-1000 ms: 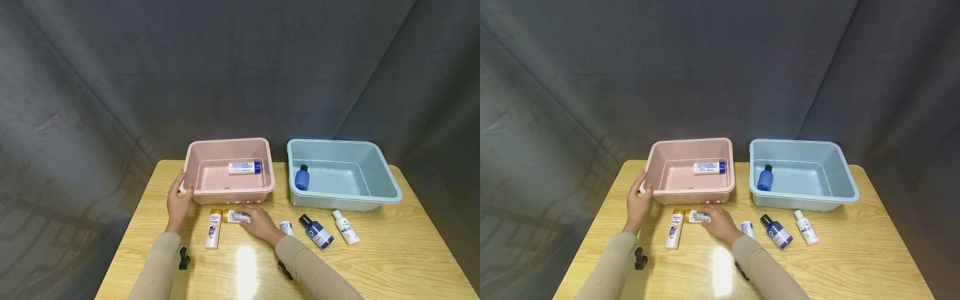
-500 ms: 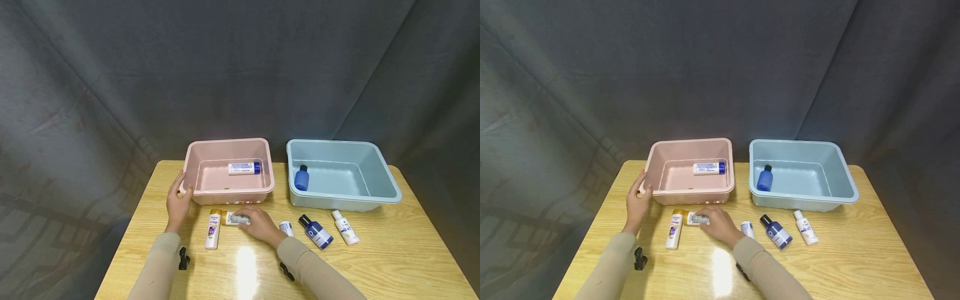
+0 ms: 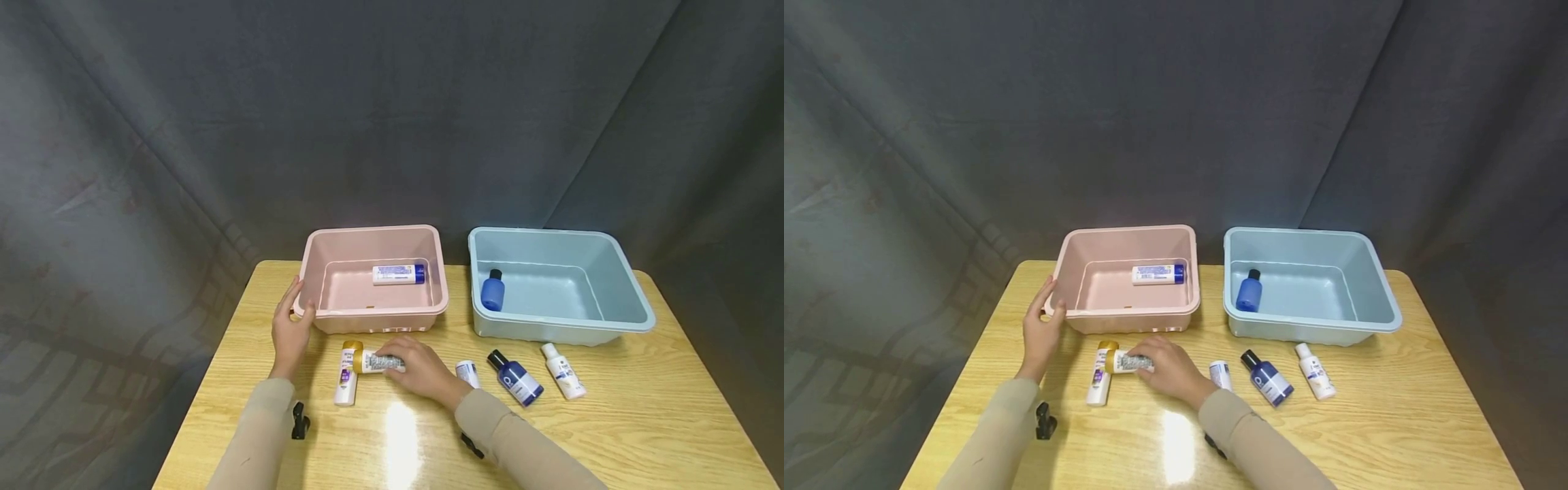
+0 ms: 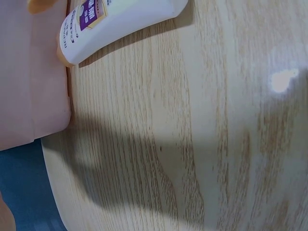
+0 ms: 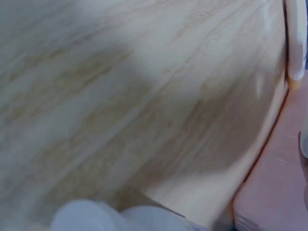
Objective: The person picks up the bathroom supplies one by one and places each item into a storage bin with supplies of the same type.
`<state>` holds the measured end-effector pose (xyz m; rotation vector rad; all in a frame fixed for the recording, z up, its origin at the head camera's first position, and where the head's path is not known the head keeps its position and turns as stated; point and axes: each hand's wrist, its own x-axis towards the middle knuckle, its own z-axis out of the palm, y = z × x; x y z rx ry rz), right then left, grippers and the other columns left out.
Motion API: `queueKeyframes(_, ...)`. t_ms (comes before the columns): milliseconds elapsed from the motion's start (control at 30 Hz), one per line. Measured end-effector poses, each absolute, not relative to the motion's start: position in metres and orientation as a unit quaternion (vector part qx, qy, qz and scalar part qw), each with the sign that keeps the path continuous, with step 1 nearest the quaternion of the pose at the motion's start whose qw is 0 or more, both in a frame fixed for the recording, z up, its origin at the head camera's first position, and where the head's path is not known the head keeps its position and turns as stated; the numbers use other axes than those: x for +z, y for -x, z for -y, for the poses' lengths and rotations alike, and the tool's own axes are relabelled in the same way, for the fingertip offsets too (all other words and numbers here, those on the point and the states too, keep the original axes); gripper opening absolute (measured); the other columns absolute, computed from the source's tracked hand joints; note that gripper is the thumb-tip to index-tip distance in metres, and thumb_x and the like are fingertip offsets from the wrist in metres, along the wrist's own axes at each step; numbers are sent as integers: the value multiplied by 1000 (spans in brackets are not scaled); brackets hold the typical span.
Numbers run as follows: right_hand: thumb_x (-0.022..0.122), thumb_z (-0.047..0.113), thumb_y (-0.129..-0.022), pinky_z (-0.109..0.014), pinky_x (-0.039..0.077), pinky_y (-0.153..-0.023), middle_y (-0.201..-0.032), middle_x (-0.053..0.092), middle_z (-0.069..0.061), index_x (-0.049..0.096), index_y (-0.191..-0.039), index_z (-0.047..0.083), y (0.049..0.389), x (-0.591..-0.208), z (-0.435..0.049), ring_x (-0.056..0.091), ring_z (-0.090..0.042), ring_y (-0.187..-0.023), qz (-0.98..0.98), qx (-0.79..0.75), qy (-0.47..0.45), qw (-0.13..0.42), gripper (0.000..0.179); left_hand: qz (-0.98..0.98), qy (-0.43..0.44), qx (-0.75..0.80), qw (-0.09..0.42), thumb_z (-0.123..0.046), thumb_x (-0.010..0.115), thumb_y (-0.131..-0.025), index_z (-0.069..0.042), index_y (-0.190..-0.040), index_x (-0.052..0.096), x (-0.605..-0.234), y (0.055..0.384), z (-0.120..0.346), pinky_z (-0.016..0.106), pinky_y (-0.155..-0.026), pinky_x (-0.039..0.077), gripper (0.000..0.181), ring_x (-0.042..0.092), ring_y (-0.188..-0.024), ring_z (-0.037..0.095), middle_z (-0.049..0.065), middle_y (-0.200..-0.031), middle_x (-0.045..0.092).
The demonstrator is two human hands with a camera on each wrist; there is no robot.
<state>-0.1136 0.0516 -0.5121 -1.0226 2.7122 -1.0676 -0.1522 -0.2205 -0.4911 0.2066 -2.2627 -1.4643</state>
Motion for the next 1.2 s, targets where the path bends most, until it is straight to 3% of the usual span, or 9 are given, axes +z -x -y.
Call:
queueKeyframes(233,77,18,-86,-42,40,-109,-124,66,-1,68,-123,17,111,-499,-52,56,-21,-123,-856,-352,378,-9,37,820,-76,-527,212,-13,62,-95,-16,-142,56,-490,152,221,40,-110,33,47,36,-141,16,-10,-150,46)
queueKeyframes(467,79,17,-84,-36,43,-106,-123,66,1,69,-120,15,110,-480,-47,59,-16,-117,-830,-352,425,-81,37,814,-68,-532,223,-11,63,-94,-13,-141,57,-490,153,220,39,-106,35,47,38,-140,16,-8,-150,47)
queueKeyframes(1200,79,9,-82,-28,45,-103,-119,68,-3,70,-116,10,122,-430,-43,60,-15,-113,-804,-364,449,-143,36,813,-64,-533,224,-10,63,-94,-13,-141,57,-493,153,221,39,-108,34,47,37,-140,17,-7,-150,47)
